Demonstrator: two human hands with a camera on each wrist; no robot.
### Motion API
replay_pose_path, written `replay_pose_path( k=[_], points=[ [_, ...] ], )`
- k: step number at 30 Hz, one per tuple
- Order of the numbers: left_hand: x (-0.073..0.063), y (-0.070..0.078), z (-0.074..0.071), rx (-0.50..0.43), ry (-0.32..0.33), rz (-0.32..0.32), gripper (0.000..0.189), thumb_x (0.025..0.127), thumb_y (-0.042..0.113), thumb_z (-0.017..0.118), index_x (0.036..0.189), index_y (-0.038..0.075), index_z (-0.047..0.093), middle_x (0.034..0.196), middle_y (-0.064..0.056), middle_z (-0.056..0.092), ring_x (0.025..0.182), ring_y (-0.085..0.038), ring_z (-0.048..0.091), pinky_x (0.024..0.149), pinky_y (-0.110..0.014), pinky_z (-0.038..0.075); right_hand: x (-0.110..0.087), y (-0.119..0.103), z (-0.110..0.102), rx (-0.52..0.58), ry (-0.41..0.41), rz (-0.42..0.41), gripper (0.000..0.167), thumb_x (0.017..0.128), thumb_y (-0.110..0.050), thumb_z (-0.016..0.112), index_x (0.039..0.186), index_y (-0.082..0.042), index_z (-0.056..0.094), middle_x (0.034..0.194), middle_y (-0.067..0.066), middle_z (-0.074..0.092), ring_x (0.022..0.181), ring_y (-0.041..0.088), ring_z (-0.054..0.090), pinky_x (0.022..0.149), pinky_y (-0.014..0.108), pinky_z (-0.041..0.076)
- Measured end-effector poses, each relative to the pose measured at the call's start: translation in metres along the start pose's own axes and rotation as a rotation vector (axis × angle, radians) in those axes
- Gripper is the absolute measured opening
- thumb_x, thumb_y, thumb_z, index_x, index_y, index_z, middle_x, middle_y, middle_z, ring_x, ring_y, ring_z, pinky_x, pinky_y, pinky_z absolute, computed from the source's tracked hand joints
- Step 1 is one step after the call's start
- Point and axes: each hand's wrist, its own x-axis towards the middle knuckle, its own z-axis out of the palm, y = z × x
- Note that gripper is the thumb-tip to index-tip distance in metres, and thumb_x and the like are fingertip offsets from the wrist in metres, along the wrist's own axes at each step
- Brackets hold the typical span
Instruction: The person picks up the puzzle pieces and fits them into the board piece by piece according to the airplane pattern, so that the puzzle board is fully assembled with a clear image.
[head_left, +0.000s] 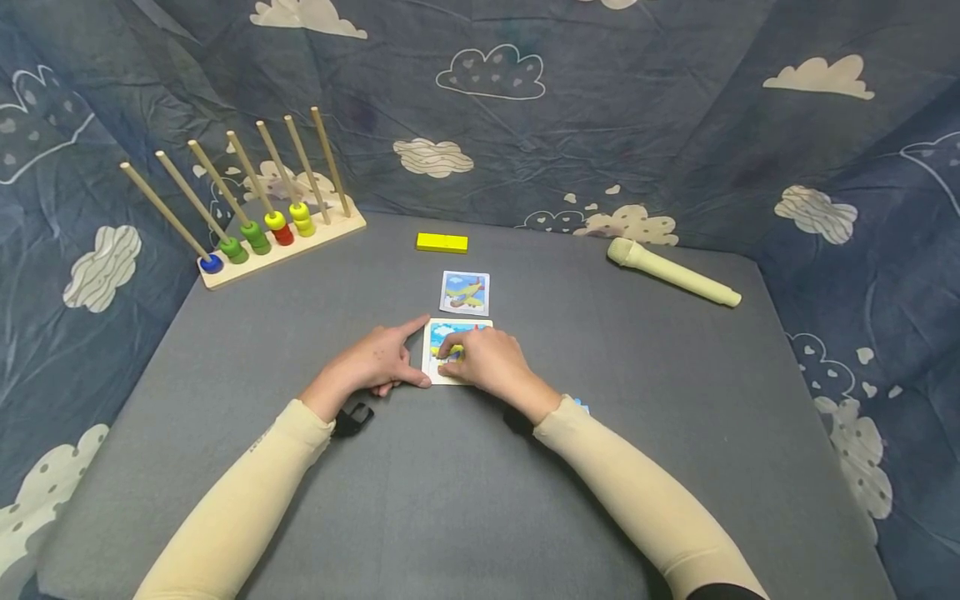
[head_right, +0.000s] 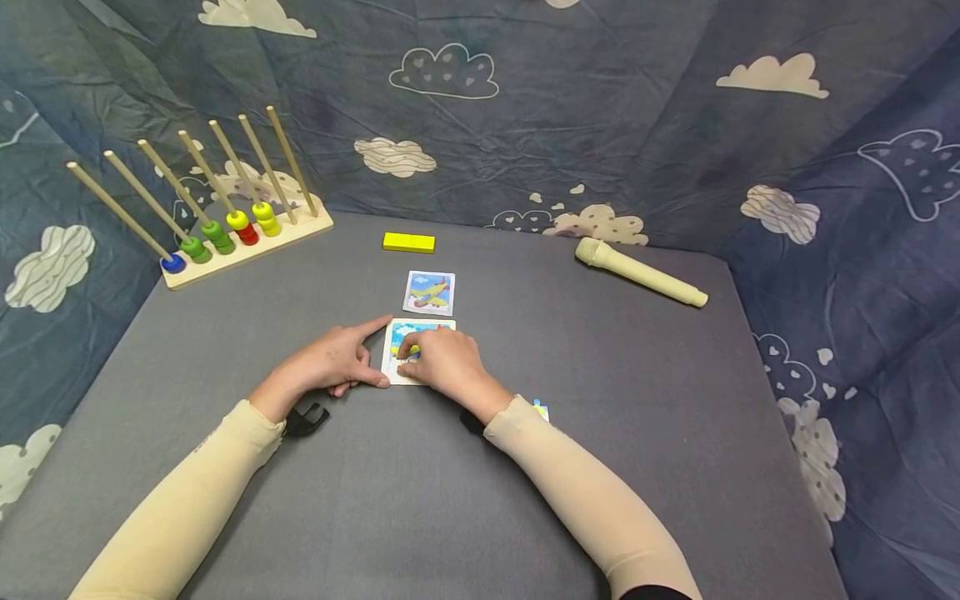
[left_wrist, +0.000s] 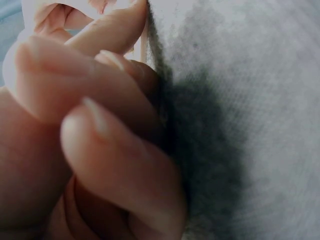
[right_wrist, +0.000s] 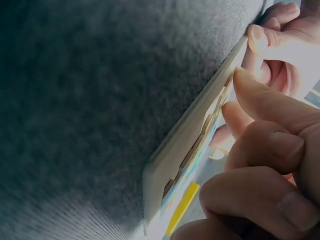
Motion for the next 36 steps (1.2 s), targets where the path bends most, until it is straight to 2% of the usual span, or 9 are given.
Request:
replay_pose_path(
  k=[8,17,20,22,25,28,31,36],
  points=[
    [0.002,0.001,0.002,-0.008,-0.011,-0.008,0.111,0.086,0.028,0.091,0.172,0.021,0.02,0.06,0.001,0.063,0.038,-0.01,0.052,0.042,-0.025,0.043,-0.004,0.007,-0.003,0.003,-0.006,0.052,0.019,0.086,-0.045,0.088,0.102,-0.036,0.082,0.082,-0.003,0.076,0.073,0.023,0.066,0.06,0.04,0.049],
    [0.002,0.003,0.002,-0.004,-0.015,-0.006,0.111,0.086,0.028,0.091,0.172,0.021,0.02,0.06,0.0,0.063,0.038,-0.01,0.052,0.043,-0.025,0.044,-0.004,0.009,-0.006,0.009,-0.031,0.04,0.02,0.086,-0.042,0.088,0.105,-0.037,0.083,0.095,-0.003,0.08,0.081,0.024,0.069,0.063,0.042,0.052],
    [0.002,0.002,0.002,-0.01,-0.021,-0.012,0.111,0.086,0.028,0.09,0.172,0.021,0.02,0.06,0.0,0.063,0.038,-0.011,0.052,0.043,-0.026,0.044,-0.005,0.013,-0.012,0.053,-0.014,0.023,0.021,0.087,-0.041,0.087,0.107,-0.033,0.084,0.094,-0.003,0.081,0.081,0.02,0.071,0.063,0.038,0.052],
    [0.002,0.002,0.001,-0.014,-0.02,-0.013,0.112,0.086,0.027,0.091,0.172,0.021,0.019,0.061,0.0,0.063,0.038,-0.011,0.052,0.043,-0.026,0.045,-0.008,0.017,-0.021,0.1,0.005,0.027,0.023,0.088,-0.04,0.087,0.108,-0.031,0.084,0.085,-0.004,0.079,0.076,0.015,0.068,0.061,0.033,0.048],
    [0.001,0.002,0.001,-0.016,-0.017,-0.022,0.112,0.086,0.026,0.091,0.172,0.021,0.02,0.061,0.0,0.063,0.038,-0.011,0.051,0.043,-0.027,0.045,-0.016,0.025,-0.037,0.195,0.031,0.058,0.025,0.089,-0.038,0.087,0.112,-0.027,0.084,0.066,-0.005,0.067,0.06,0.01,0.057,0.054,0.028,0.038],
    [0.001,0.002,0.001,-0.017,-0.019,-0.031,0.112,0.085,0.026,0.091,0.172,0.022,0.02,0.062,0.0,0.063,0.038,-0.011,0.051,0.043,-0.026,0.045,-0.029,0.036,-0.052,0.272,0.045,0.107,0.029,0.09,-0.035,0.086,0.117,-0.023,0.082,0.054,-0.007,0.049,0.051,0.01,0.041,0.051,0.027,0.029],
    [0.001,0.002,0.002,-0.018,-0.019,-0.039,0.112,0.085,0.026,0.091,0.172,0.023,0.02,0.063,0.0,0.062,0.039,-0.011,0.051,0.044,-0.025,0.045,-0.046,0.048,-0.064,0.314,0.065,0.143,0.035,0.091,-0.033,0.085,0.123,-0.02,0.08,0.053,-0.008,0.039,0.05,0.01,0.032,0.05,0.027,0.025],
    [0.0,0.003,0.002,-0.016,-0.013,-0.05,0.113,0.085,0.027,0.092,0.172,0.024,0.02,0.064,0.0,0.061,0.039,-0.012,0.05,0.044,-0.026,0.045,-0.078,0.07,-0.068,0.338,0.087,0.193,0.04,0.092,-0.032,0.085,0.129,-0.019,0.078,0.053,-0.009,0.036,0.051,0.01,0.029,0.049,0.027,0.027]
  ],
)
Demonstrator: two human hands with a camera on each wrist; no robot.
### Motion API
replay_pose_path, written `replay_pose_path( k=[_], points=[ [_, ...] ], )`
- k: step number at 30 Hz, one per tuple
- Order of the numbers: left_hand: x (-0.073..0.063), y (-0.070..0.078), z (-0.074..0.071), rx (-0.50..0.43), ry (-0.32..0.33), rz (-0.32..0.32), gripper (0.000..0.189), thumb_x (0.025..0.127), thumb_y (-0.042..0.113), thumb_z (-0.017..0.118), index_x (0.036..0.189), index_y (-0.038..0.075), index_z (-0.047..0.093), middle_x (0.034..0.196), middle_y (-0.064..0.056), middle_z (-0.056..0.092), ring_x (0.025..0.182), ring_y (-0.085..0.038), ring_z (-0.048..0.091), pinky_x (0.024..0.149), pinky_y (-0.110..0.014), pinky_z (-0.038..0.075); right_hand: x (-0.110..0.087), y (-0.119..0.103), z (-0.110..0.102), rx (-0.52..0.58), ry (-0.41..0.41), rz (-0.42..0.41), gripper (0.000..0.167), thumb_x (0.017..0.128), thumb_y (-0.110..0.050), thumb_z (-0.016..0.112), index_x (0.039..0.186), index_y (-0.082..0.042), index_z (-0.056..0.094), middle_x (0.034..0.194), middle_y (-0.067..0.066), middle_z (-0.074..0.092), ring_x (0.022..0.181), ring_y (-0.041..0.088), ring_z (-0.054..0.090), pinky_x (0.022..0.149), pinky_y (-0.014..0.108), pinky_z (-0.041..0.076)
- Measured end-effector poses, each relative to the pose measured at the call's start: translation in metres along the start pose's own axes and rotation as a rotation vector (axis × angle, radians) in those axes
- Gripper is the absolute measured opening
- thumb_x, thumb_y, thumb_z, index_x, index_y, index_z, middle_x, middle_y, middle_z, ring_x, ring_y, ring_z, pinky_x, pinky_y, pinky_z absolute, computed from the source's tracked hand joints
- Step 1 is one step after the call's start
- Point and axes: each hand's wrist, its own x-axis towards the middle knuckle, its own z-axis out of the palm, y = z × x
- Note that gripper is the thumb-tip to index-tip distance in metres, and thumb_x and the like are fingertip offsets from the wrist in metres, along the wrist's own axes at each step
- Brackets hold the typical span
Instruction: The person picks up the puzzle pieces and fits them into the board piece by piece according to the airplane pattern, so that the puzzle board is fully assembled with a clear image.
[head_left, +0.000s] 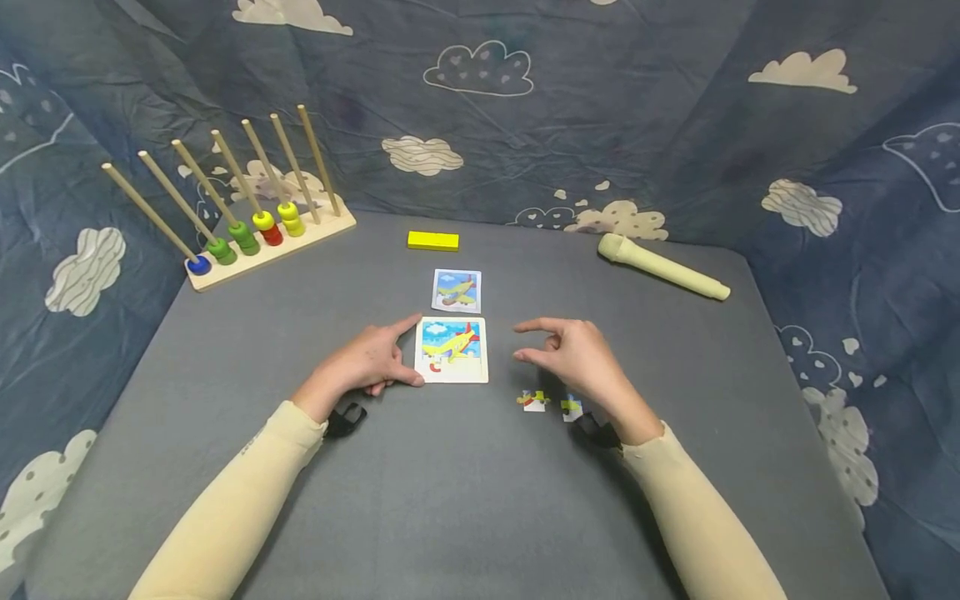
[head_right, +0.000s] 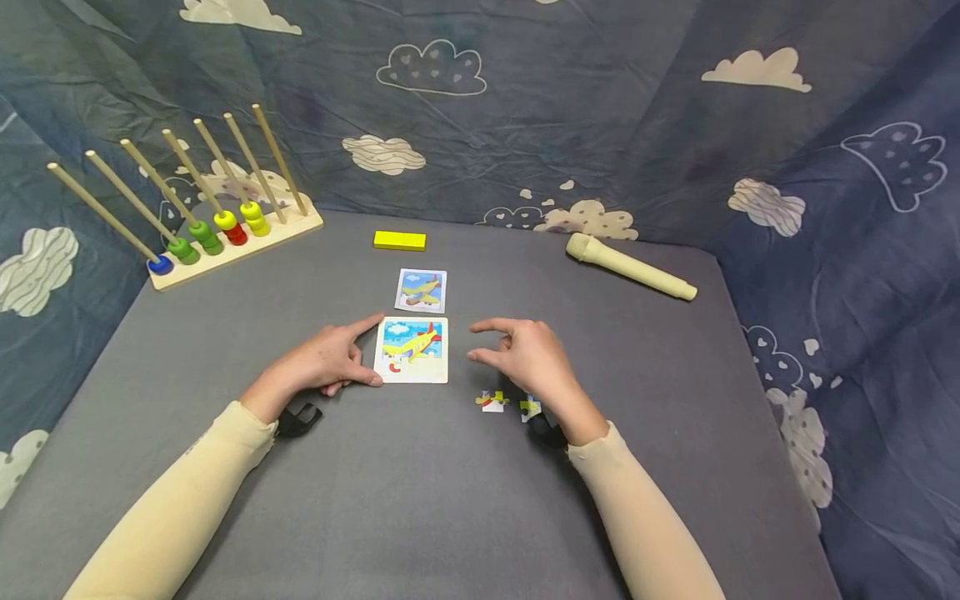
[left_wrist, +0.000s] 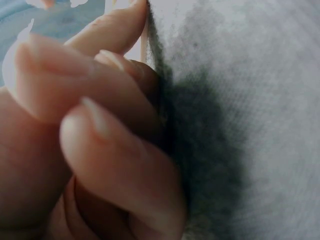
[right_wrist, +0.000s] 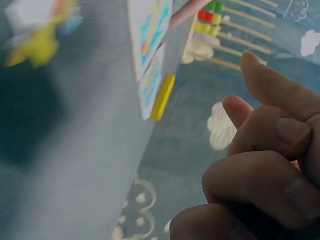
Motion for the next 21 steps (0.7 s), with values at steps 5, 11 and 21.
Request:
replay_pose_path(
  k=[5,11,21],
  points=[
    [-0.001,-0.001,-0.001,0.002,0.001,-0.002,0.113,0.085,0.028,0.092,0.172,0.024,0.02,0.064,0.0,0.062,0.04,-0.012,0.051,0.044,-0.026,0.044,-0.022,0.028,0.004,-0.015,-0.011,0.046,0.044,0.091,-0.032,0.085,0.132,-0.019,0.076,0.053,-0.01,0.036,0.05,0.008,0.027,0.048,0.025,0.026],
    [-0.001,-0.002,-0.001,0.005,0.003,0.002,0.112,0.085,0.028,0.092,0.172,0.024,0.021,0.064,-0.001,0.062,0.04,-0.013,0.051,0.044,-0.026,0.044,-0.039,0.05,0.018,-0.07,-0.038,0.075,0.044,0.086,-0.034,0.089,0.127,-0.021,0.079,0.055,-0.01,0.046,0.051,0.007,0.035,0.048,0.023,0.028],
    [0.001,-0.001,0.0,-0.007,0.001,0.012,0.112,0.085,0.027,0.092,0.172,0.023,0.021,0.064,0.0,0.063,0.039,-0.012,0.051,0.043,-0.026,0.044,-0.044,0.061,0.032,-0.125,-0.032,0.051,0.033,0.084,-0.031,0.09,0.115,-0.023,0.082,0.06,-0.008,0.05,0.053,0.008,0.04,0.05,0.024,0.031]
  ],
)
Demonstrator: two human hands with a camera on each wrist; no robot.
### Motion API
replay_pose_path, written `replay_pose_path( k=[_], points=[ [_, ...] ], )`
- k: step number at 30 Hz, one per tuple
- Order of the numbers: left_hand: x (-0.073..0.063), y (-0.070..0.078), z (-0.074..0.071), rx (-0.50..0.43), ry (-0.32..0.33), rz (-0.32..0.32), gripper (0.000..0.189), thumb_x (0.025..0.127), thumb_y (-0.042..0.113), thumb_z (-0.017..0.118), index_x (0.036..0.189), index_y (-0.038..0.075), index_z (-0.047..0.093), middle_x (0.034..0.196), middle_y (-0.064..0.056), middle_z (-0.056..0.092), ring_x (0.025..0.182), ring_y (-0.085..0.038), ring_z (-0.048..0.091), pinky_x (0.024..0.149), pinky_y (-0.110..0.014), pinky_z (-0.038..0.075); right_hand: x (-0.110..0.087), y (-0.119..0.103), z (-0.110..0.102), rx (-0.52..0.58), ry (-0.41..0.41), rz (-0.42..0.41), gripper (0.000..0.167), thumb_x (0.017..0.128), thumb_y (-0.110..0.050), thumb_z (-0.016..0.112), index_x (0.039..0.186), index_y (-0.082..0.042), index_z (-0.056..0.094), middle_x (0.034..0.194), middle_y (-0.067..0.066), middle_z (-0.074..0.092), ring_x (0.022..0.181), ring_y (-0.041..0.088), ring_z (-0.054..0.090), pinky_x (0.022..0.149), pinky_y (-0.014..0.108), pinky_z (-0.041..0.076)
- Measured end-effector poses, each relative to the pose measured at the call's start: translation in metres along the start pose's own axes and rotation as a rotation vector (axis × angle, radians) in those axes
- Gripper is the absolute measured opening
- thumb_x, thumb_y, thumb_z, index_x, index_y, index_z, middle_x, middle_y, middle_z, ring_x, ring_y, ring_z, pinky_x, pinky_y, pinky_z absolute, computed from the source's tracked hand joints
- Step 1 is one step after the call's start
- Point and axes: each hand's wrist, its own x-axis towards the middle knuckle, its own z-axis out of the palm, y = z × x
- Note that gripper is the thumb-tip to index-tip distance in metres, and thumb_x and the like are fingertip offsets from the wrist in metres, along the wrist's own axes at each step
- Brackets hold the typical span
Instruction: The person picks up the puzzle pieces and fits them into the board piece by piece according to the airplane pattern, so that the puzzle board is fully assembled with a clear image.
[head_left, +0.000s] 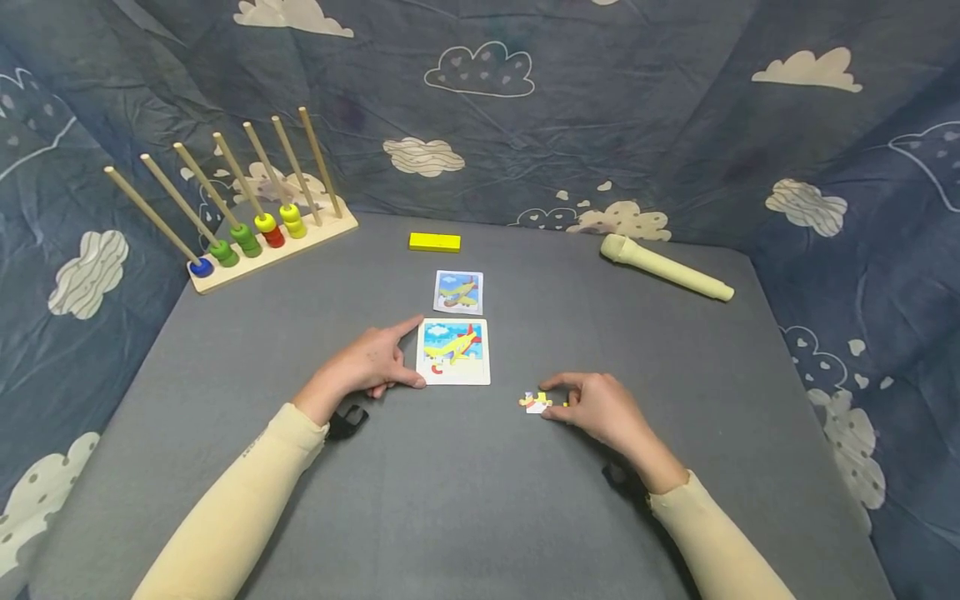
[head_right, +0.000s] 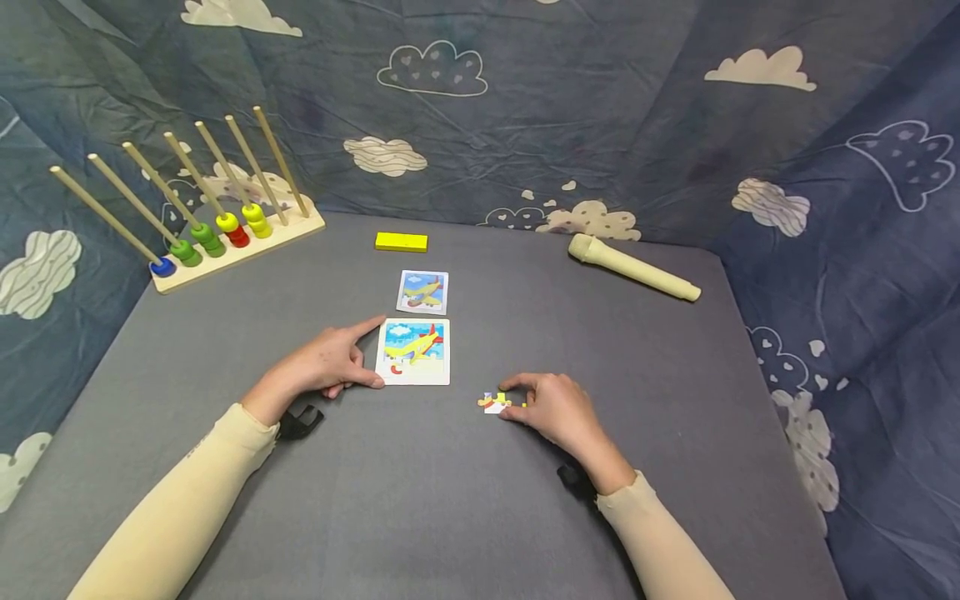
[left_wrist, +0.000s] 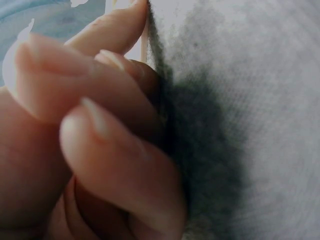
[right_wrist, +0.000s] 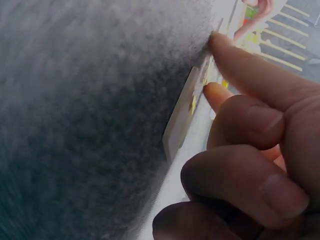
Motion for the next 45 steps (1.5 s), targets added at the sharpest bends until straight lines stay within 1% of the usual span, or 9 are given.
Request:
replay_pose_path(
  k=[6,10,15,19,25,29,34,39,45],
  points=[
    [0.0,0.0,0.0,0.005,0.001,-0.007,0.112,0.084,0.027,0.092,0.172,0.023,0.021,0.064,0.0,0.062,0.039,-0.013,0.051,0.044,-0.026,0.044,-0.001,0.0,0.003,-0.06,0.04,-0.067,0.026,0.084,-0.031,0.091,0.108,-0.023,0.084,0.06,-0.01,0.051,0.054,0.006,0.04,0.051,0.023,0.03],
    [0.0,-0.001,0.001,0.006,0.0,-0.007,0.112,0.085,0.027,0.092,0.172,0.023,0.021,0.064,0.0,0.062,0.039,-0.012,0.051,0.043,-0.025,0.044,-0.001,-0.002,0.003,-0.105,0.066,-0.12,0.026,0.084,-0.031,0.091,0.107,-0.021,0.084,0.06,-0.012,0.05,0.054,0.004,0.039,0.052,0.022,0.028],
    [0.0,-0.001,0.001,0.004,0.003,0.001,0.112,0.085,0.027,0.092,0.172,0.022,0.021,0.064,0.0,0.063,0.039,-0.012,0.05,0.043,-0.025,0.043,0.003,-0.009,-0.002,-0.097,0.075,-0.127,0.026,0.085,-0.03,0.09,0.108,-0.018,0.084,0.058,-0.011,0.048,0.053,0.003,0.037,0.051,0.022,0.027],
    [0.0,0.001,0.0,0.006,0.004,-0.005,0.112,0.085,0.027,0.091,0.172,0.022,0.021,0.064,0.001,0.062,0.039,-0.011,0.05,0.043,-0.025,0.043,0.013,-0.026,-0.009,-0.074,0.065,-0.125,0.026,0.088,-0.03,0.088,0.111,-0.019,0.083,0.056,-0.01,0.048,0.05,0.004,0.037,0.048,0.023,0.028],
    [0.0,0.002,-0.001,0.012,0.006,-0.019,0.112,0.085,0.027,0.092,0.172,0.023,0.021,0.064,0.0,0.062,0.039,-0.011,0.05,0.043,-0.025,0.043,0.032,-0.06,-0.015,-0.072,0.075,-0.173,0.028,0.09,-0.034,0.087,0.113,-0.02,0.083,0.054,-0.01,0.048,0.049,0.004,0.036,0.049,0.024,0.027],
    [0.0,0.002,0.0,0.023,0.005,-0.015,0.112,0.085,0.028,0.092,0.172,0.022,0.021,0.064,0.0,0.063,0.039,-0.011,0.052,0.043,-0.025,0.043,0.045,-0.078,-0.01,-0.06,0.085,-0.203,0.026,0.089,-0.032,0.088,0.112,-0.02,0.083,0.054,-0.01,0.049,0.051,0.005,0.039,0.051,0.025,0.028],
    [0.0,0.003,0.001,0.014,0.009,-0.015,0.112,0.085,0.027,0.092,0.171,0.021,0.021,0.063,0.0,0.063,0.039,-0.011,0.051,0.043,-0.025,0.044,0.061,-0.091,0.001,-0.063,0.061,-0.207,0.025,0.089,-0.03,0.087,0.111,-0.019,0.083,0.057,-0.009,0.049,0.053,0.006,0.041,0.052,0.025,0.027],
    [-0.001,0.002,0.002,0.006,0.004,-0.016,0.111,0.086,0.026,0.091,0.172,0.02,0.021,0.064,0.0,0.063,0.039,-0.011,0.051,0.043,-0.026,0.045,0.071,-0.095,0.014,-0.093,0.045,-0.194,0.027,0.088,-0.031,0.088,0.111,-0.02,0.083,0.058,-0.008,0.051,0.055,0.007,0.043,0.052,0.025,0.027],
    [-0.002,0.002,0.001,0.011,0.001,-0.005,0.11,0.086,0.028,0.09,0.172,0.02,0.02,0.064,-0.001,0.064,0.038,-0.011,0.051,0.043,-0.026,0.045,0.075,-0.096,0.023,-0.12,0.012,-0.168,0.026,0.088,-0.03,0.087,0.112,-0.023,0.084,0.06,-0.007,0.052,0.056,0.01,0.045,0.052,0.026,0.028]
  ],
)
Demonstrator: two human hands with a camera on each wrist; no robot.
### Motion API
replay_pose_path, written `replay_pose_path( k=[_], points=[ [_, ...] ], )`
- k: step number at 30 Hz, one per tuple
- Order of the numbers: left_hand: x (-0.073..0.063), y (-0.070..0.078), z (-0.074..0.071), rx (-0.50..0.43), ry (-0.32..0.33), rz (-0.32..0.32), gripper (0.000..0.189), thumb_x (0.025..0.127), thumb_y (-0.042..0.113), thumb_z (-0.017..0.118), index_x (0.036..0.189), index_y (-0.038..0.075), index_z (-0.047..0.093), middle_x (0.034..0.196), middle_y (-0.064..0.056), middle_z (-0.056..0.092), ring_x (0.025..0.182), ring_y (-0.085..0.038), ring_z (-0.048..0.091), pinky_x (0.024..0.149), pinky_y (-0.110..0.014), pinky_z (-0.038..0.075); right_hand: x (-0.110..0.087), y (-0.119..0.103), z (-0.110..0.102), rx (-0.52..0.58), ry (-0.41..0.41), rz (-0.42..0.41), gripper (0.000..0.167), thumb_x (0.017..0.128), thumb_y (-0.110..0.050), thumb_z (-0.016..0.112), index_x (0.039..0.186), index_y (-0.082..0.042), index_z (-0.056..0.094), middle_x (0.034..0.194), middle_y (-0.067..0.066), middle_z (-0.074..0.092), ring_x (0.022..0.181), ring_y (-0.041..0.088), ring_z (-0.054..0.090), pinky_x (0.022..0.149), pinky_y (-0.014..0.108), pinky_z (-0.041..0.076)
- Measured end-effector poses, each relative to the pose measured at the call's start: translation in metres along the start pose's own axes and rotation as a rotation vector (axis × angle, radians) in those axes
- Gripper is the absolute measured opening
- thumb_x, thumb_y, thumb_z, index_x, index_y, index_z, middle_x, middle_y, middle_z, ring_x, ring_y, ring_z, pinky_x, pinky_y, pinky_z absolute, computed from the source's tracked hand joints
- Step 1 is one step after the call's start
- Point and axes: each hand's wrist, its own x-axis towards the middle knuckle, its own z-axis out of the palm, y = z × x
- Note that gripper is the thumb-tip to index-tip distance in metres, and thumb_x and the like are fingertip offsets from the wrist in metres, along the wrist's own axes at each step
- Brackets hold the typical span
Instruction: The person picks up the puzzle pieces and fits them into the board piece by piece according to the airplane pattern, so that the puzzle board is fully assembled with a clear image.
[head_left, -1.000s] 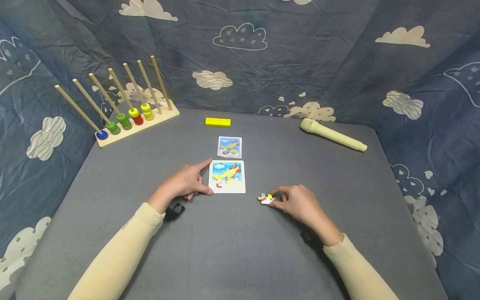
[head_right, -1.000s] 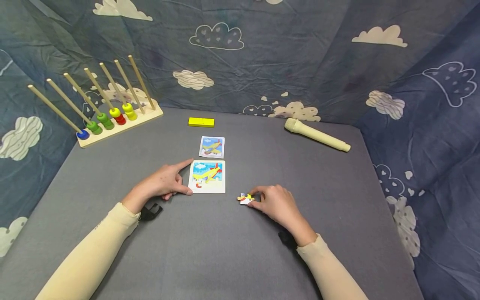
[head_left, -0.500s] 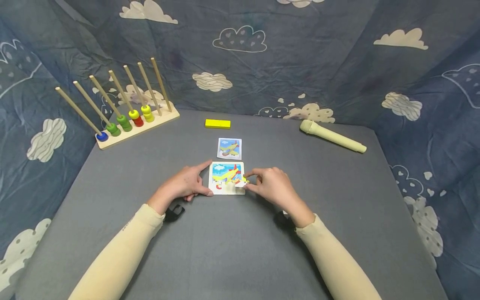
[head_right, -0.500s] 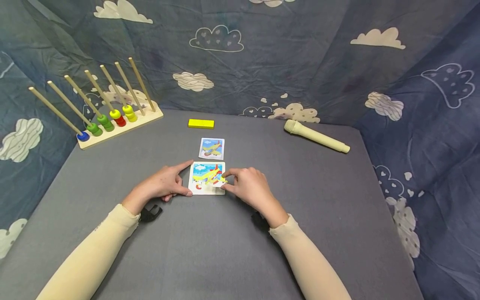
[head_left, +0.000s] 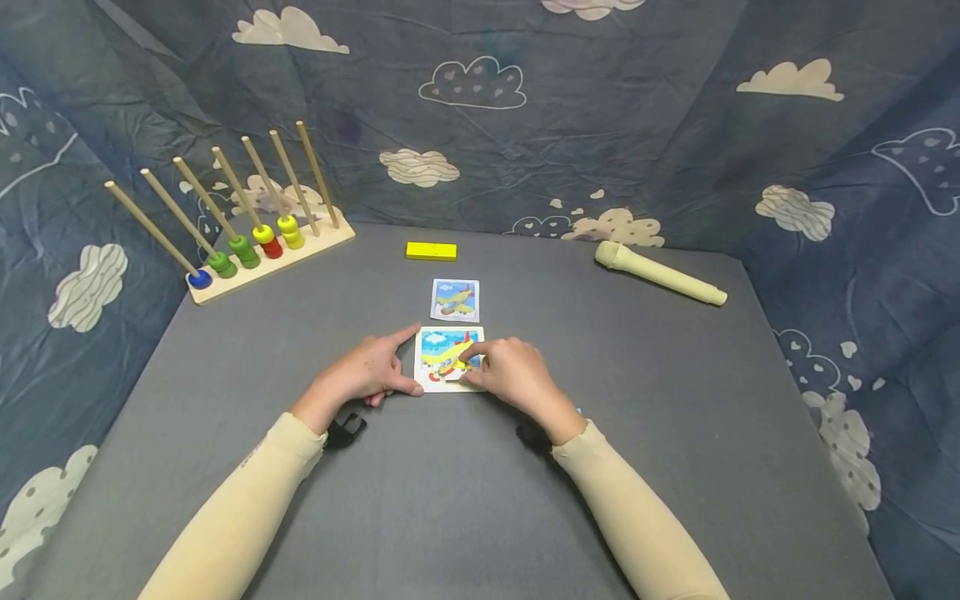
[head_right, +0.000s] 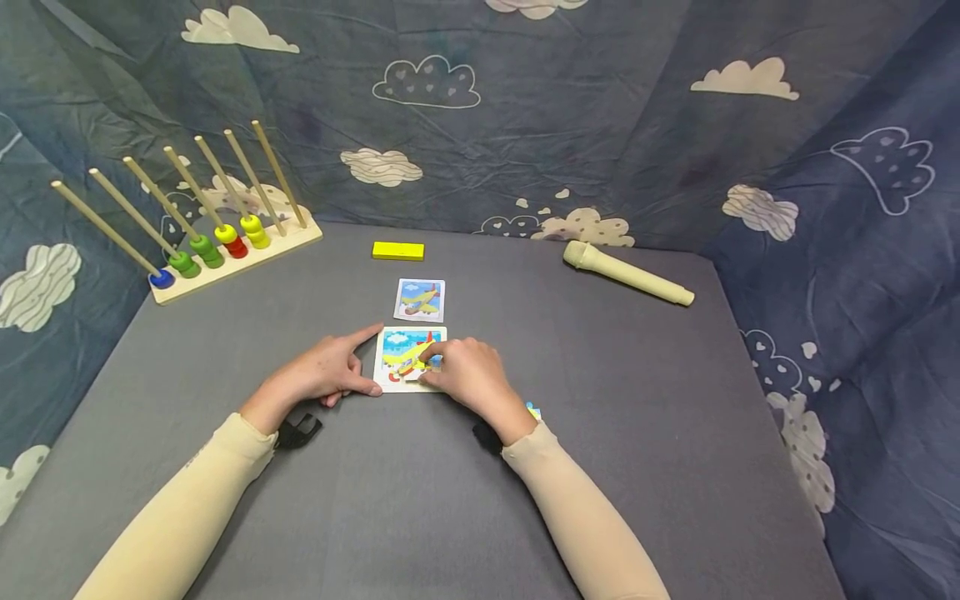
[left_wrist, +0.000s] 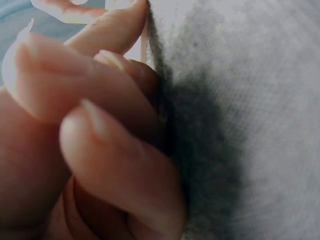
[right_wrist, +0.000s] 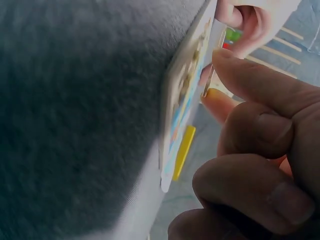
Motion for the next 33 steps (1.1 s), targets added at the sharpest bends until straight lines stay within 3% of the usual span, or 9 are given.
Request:
replay_pose_path(
  k=[8,33],
  points=[
    [-0.0007,0.0015,0.0003,-0.003,0.001,0.003,0.111,0.086,0.028,0.091,0.172,0.019,0.021,0.063,0.0,0.063,0.039,-0.01,0.051,0.042,-0.025,0.044,-0.0011,-0.0032,0.0057,-0.059,0.014,-0.004,0.024,0.087,-0.032,0.087,0.11,-0.027,0.084,0.063,-0.007,0.058,0.06,0.013,0.051,0.052,0.03,0.034],
    [-0.0006,0.0,0.0006,-0.008,0.005,-0.005,0.111,0.086,0.028,0.091,0.172,0.02,0.021,0.063,0.0,0.062,0.039,-0.01,0.051,0.042,-0.025,0.044,-0.0032,-0.0068,0.0099,-0.076,0.036,-0.028,0.027,0.088,-0.036,0.087,0.115,-0.028,0.083,0.06,-0.006,0.054,0.058,0.014,0.046,0.051,0.031,0.032]
  ],
)
